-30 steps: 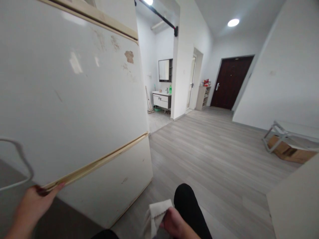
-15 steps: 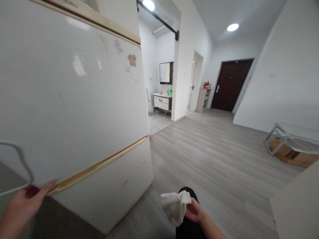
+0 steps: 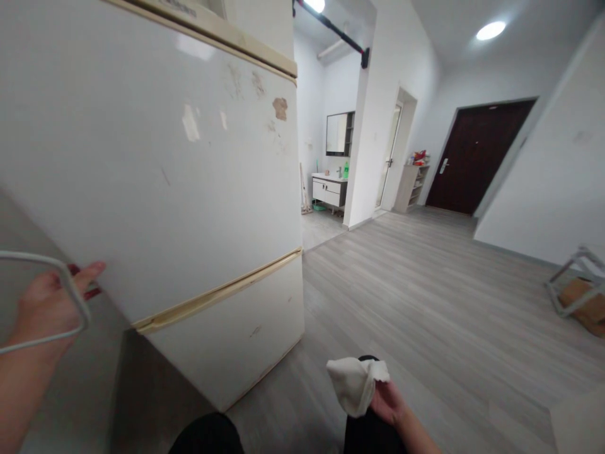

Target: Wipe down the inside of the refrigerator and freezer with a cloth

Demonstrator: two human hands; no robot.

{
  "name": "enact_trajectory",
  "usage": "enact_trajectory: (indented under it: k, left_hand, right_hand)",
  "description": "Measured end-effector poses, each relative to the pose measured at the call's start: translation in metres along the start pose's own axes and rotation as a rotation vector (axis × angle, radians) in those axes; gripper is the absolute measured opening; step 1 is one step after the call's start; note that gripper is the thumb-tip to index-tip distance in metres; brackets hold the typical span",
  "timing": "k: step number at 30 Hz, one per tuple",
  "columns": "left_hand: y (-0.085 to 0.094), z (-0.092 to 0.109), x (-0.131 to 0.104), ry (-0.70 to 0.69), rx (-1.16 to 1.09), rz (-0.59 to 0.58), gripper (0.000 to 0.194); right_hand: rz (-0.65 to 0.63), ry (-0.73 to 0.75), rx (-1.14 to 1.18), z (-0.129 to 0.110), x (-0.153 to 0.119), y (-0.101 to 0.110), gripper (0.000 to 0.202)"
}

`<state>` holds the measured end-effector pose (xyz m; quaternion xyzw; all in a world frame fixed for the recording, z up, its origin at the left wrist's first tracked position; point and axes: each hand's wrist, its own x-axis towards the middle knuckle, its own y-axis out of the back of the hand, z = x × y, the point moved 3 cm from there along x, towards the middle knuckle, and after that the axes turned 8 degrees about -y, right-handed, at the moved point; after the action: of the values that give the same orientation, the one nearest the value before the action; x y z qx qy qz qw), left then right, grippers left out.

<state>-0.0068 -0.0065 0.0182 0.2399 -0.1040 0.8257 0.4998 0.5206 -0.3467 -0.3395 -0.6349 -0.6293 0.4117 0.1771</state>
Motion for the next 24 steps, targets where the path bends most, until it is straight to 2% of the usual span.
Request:
enact_trajectory:
  k: [2, 5, 8, 12, 15, 18, 24]
  left_hand:
    - [-0.005, 0.008, 0.001, 0.029, -0.061, -0.019, 0.046]
    - [-0.007, 0.008, -0.002, 0.103, -0.058, -0.006, 0.045]
    - [-0.009, -0.001, -0.007, 0.155, 0.017, -0.071, 0.05]
    - [-0.005, -0.016, -0.015, 0.213, 0.126, -0.171, 0.056]
    - [-0.002, -0.026, -0.029, 0.24, 0.196, -0.244, 0.059]
    - [-0.005, -0.036, -0.047, 0.324, 0.157, -0.292, 0.066]
    - [-0.019, -0.049, -0.06, 0.311, 0.06, -0.219, 0.069]
  right_hand:
    - [0.043, 0.012, 0.004, 0.001, -0.001, 0.007, 0.04]
    - [0.094, 0.013, 0.012, 0.003, -0.002, 0.015, 0.042]
    - [0.108, 0.0, 0.044, 0.006, -0.002, 0.019, 0.04]
    - [0.097, -0.006, 0.089, 0.006, -0.003, 0.016, 0.029]
    - [0.08, -0.022, 0.052, 0.007, -0.003, 0.015, 0.027]
    - [0.114, -0.032, 0.006, 0.01, -0.002, 0.021, 0.031]
    - [0.156, -0.052, -0.072, 0.014, 0.008, 0.028, 0.037]
